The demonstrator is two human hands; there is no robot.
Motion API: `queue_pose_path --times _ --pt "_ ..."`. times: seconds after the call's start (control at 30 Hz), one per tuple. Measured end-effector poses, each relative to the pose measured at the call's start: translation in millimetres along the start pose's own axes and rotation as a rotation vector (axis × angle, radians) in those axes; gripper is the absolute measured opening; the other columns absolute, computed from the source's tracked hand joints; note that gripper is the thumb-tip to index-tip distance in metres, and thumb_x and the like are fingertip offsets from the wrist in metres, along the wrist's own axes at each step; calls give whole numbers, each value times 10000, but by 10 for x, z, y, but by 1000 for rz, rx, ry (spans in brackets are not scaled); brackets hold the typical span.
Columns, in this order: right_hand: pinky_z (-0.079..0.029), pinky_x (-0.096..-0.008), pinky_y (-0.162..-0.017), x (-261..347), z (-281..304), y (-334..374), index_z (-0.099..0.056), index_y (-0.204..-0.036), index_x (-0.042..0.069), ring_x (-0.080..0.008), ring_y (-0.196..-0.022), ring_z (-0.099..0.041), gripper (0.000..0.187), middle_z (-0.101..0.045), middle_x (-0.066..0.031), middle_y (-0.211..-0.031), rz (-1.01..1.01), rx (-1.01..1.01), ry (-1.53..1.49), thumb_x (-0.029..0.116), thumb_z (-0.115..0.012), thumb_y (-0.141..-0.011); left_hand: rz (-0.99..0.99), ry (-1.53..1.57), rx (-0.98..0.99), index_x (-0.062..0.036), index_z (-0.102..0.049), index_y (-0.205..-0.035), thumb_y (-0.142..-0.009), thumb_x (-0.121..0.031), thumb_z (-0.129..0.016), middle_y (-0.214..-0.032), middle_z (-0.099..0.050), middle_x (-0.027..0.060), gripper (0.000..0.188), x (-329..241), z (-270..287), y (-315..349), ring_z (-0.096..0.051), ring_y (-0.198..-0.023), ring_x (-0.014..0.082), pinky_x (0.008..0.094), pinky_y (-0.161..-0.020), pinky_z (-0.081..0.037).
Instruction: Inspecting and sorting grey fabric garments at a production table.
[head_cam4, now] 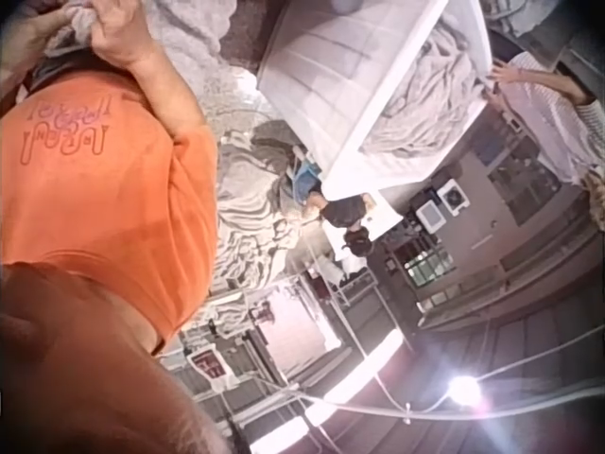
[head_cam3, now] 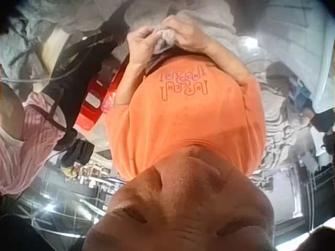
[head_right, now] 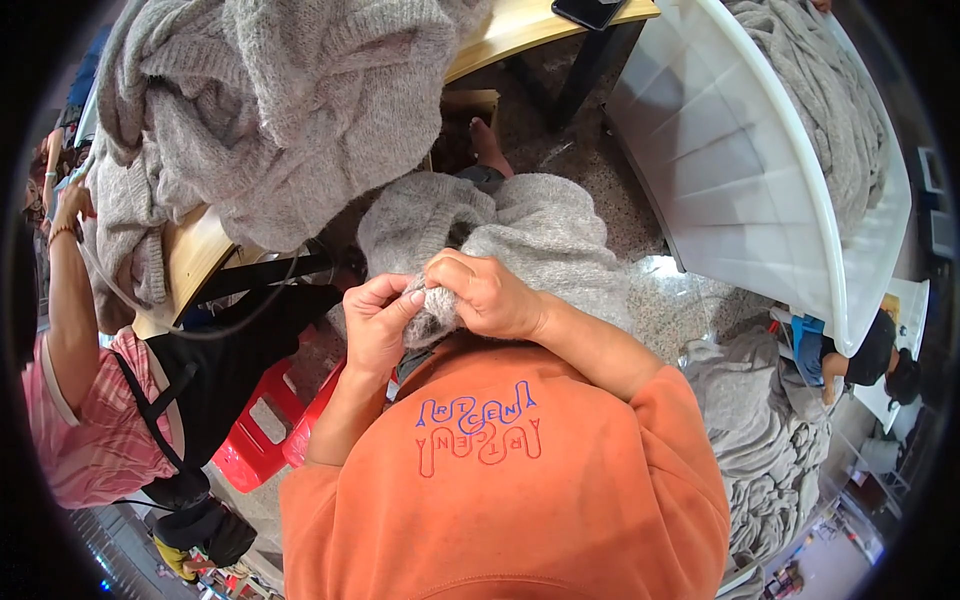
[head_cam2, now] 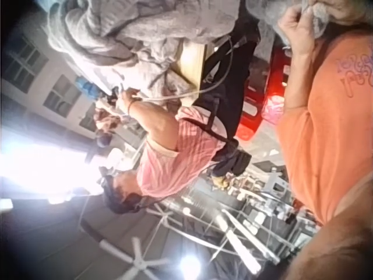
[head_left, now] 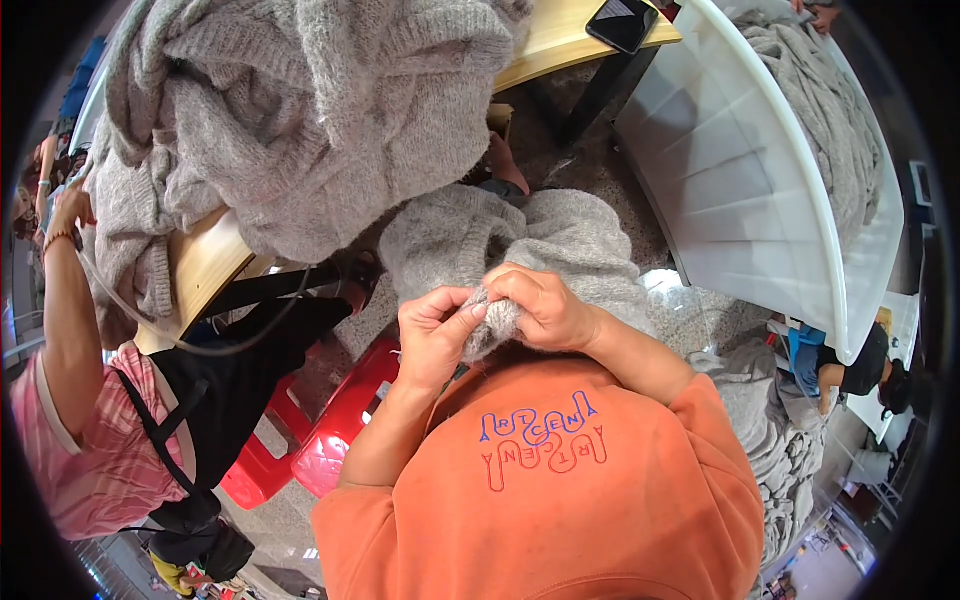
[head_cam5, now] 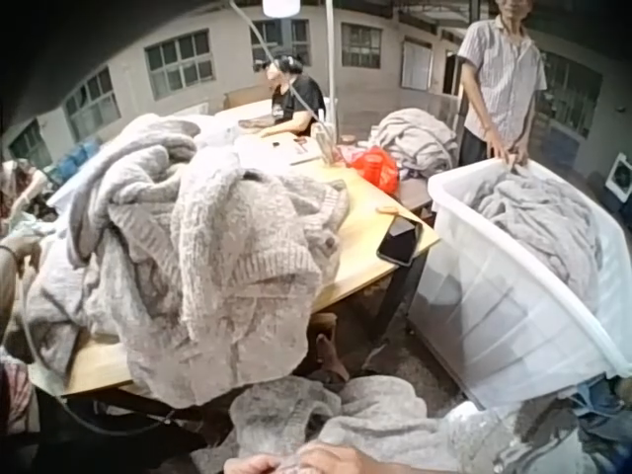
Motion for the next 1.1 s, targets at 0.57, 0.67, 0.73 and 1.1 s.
queue_pose_path --times 0.57,0.67,0.73,1.1 --pt "-377 -325 -390 100 1 108 -510 -746 15 -242 -452 -469 260 -439 -79 -551 -16 -40 409 -22 -524 -489 -447 -555 -135 25 -620 -766 -715 50 -634 -675 -590 48 59 -409 -62 140 -510 -606 68 200 -537 -406" --pt "-350 -345 -391 99 23 111 -513 -738 4 -268 -423 -435 279 -419 -95 -542 -56 -72 316 -31 -498 -462 -543 -582 -147 6 -599 -753 -698 35 -649 -661 -588 95 80 -487 -118 178 -560 -570 154 238 -510 -432" --pt "-350 -344 -390 139 26 107 -512 -736 5 -266 -425 -438 278 -413 -95 -539 -27 -79 325 -31 -500 -461 -786 -701 -170 7 -573 -751 -690 49 -645 -660 -578 102 103 -648 -228 313 -558 -561 188 252 -504 -439" --pt "-353 -326 -380 241 -31 54 -496 -739 -9 -234 -419 -432 274 -398 -74 -526 99 -42 447 -9 -533 -468 -748 -671 -224 -2 -555 -745 -691 51 -641 -668 -580 111 114 -622 -149 283 -565 -566 203 259 -483 -440"
Point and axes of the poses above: each hand's wrist, its own y-axis away from the middle knuckle, its own z-axis out of the back of the hand, x = y × z, the point moved 10 cm from there along -y, towards the middle knuckle
